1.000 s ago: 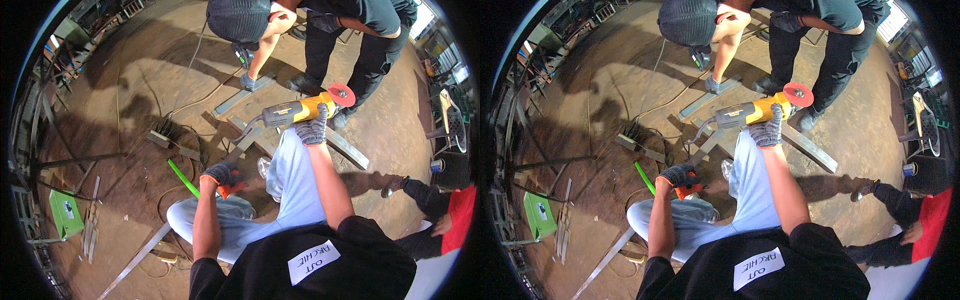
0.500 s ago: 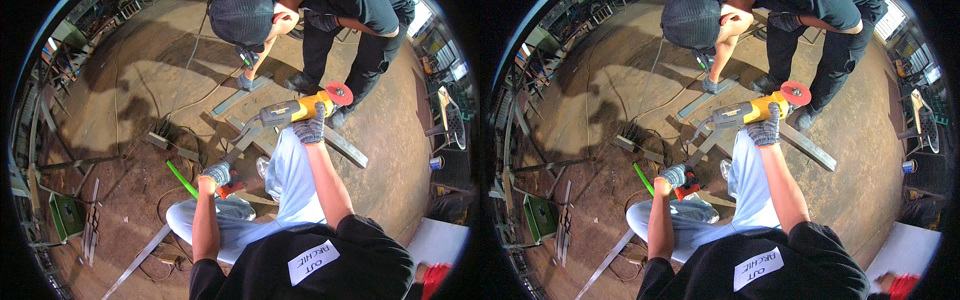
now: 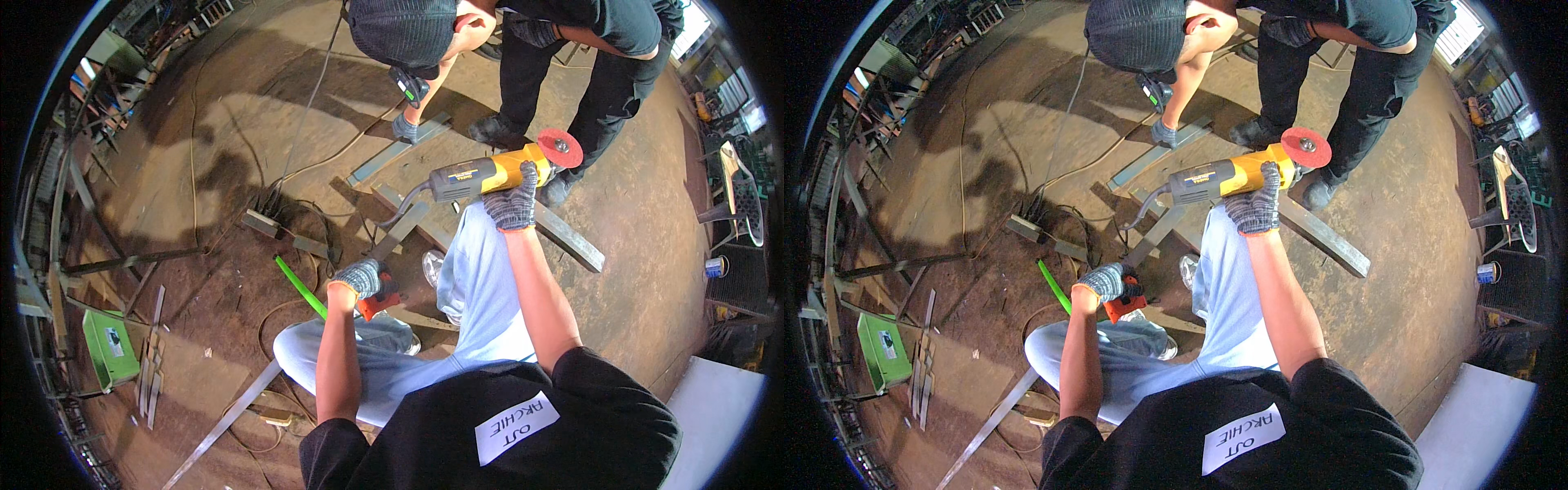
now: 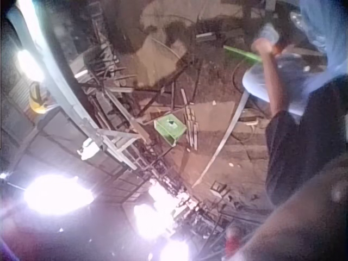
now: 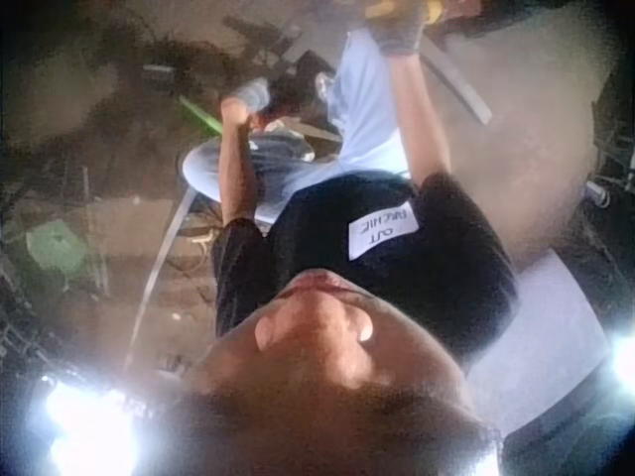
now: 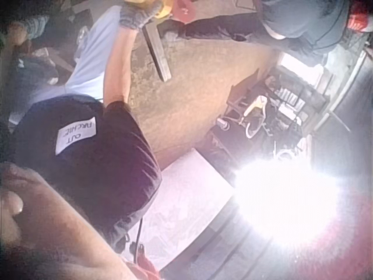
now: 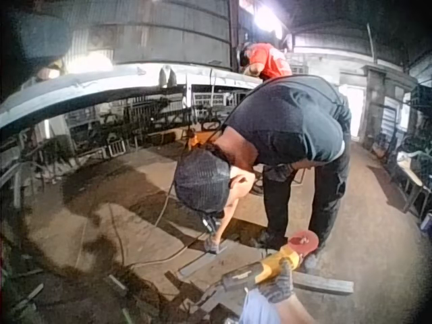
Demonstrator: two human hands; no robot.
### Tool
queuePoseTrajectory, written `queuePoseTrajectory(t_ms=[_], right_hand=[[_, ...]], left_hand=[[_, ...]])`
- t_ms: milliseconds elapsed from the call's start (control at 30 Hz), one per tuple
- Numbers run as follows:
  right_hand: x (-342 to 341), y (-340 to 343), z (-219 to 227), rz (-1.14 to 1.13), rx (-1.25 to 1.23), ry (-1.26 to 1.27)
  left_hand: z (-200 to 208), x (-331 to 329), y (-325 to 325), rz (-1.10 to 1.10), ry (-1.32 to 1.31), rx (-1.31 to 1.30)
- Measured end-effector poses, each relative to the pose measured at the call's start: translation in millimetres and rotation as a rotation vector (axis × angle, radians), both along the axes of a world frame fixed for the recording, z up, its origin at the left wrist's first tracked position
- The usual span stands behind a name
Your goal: The person measures a metal bar with a tape measure, marks it, and then uses an angle grinder to cut the bar. The person repeats the measuring and cutting process on another metal bar.
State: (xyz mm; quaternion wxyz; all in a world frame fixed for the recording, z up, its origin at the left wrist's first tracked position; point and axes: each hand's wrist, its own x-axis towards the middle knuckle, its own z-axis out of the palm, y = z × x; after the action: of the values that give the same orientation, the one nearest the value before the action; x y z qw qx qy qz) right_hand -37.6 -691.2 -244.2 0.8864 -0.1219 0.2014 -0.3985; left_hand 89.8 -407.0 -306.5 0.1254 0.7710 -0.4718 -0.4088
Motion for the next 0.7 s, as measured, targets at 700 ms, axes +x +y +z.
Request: queuePoseTrajectory(t_ms=[700], right_hand=[[-0.2, -4.1, -7.1, 0.039, -0.028, -0.018]], left_hand=[[-24.0, 1.4, 4.7, 0.017, -0.054, -0.024]])
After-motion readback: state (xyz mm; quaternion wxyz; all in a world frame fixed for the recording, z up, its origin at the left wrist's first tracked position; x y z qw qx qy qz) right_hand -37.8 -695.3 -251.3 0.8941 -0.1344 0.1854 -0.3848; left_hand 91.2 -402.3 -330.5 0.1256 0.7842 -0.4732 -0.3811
